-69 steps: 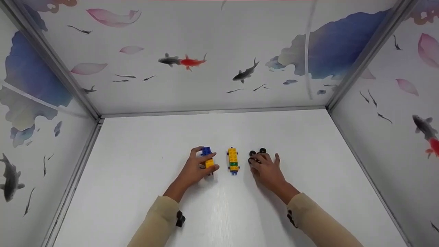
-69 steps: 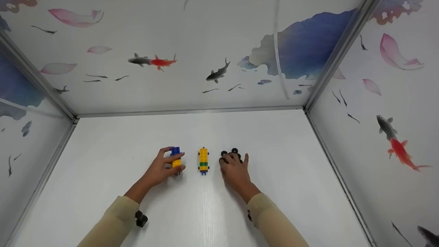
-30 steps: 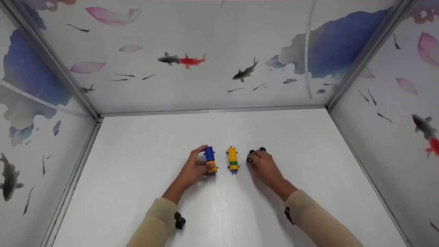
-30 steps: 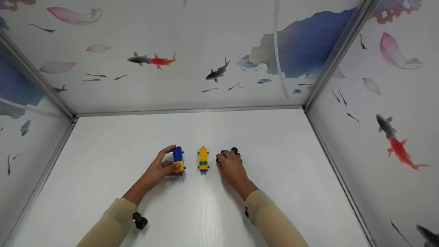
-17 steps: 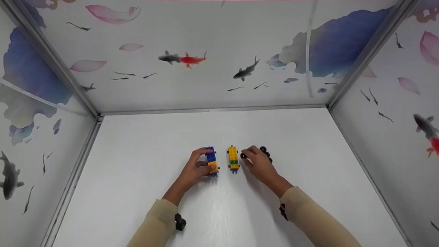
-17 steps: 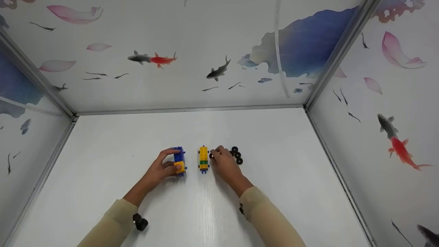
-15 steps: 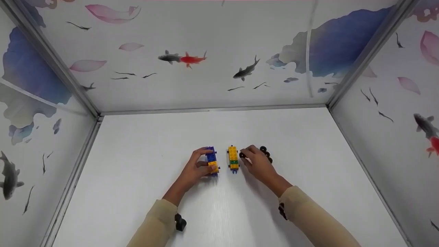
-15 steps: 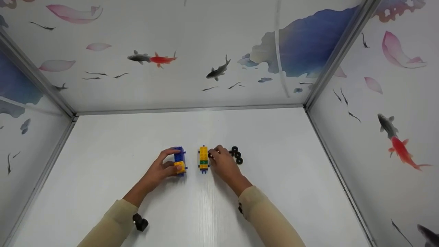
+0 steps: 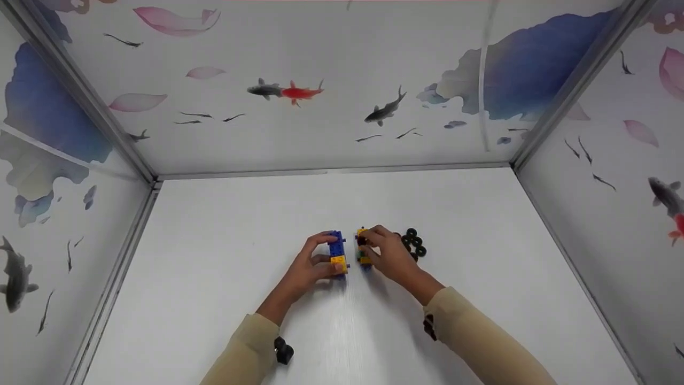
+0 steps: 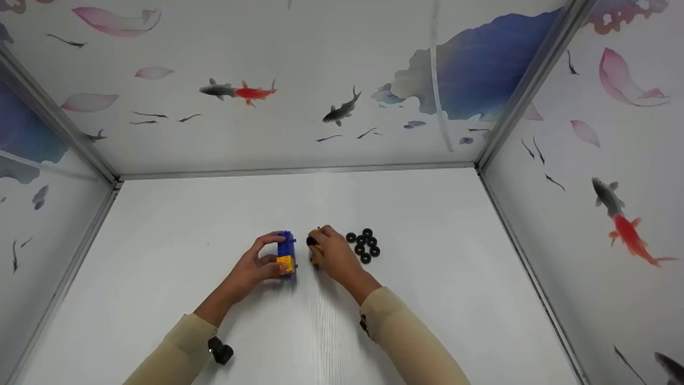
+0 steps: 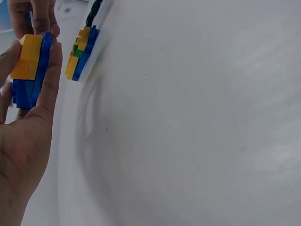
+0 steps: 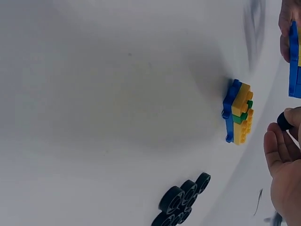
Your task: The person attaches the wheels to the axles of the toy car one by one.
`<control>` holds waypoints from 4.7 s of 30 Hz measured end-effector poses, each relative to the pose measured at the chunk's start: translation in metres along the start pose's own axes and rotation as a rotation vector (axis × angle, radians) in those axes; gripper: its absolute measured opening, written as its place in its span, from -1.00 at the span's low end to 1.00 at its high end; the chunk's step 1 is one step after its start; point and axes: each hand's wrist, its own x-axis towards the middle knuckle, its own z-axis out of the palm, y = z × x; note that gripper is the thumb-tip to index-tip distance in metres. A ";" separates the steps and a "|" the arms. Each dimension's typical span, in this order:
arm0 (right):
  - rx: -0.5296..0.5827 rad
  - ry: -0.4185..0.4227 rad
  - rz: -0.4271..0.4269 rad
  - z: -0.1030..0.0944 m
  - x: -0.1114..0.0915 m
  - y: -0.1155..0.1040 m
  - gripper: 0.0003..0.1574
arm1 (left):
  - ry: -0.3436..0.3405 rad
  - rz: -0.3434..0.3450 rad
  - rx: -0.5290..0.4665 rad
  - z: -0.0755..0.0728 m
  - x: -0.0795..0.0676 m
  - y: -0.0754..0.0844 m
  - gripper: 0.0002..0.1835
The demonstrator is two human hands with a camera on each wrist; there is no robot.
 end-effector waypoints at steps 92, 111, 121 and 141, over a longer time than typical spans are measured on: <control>0.150 -0.042 0.013 0.004 -0.005 -0.003 -0.49 | -0.023 0.110 0.101 0.018 -0.002 0.001 -0.43; 0.001 -0.040 0.152 -0.025 -0.040 0.047 -0.51 | 0.063 0.057 0.155 0.015 0.000 -0.002 -0.45; -0.163 -0.048 0.163 -0.033 -0.060 0.070 -0.50 | 0.058 0.046 0.157 0.015 -0.002 0.000 -0.44; -0.178 0.004 0.132 -0.037 -0.069 0.084 -0.92 | 0.065 0.042 0.193 0.011 0.000 -0.001 -0.46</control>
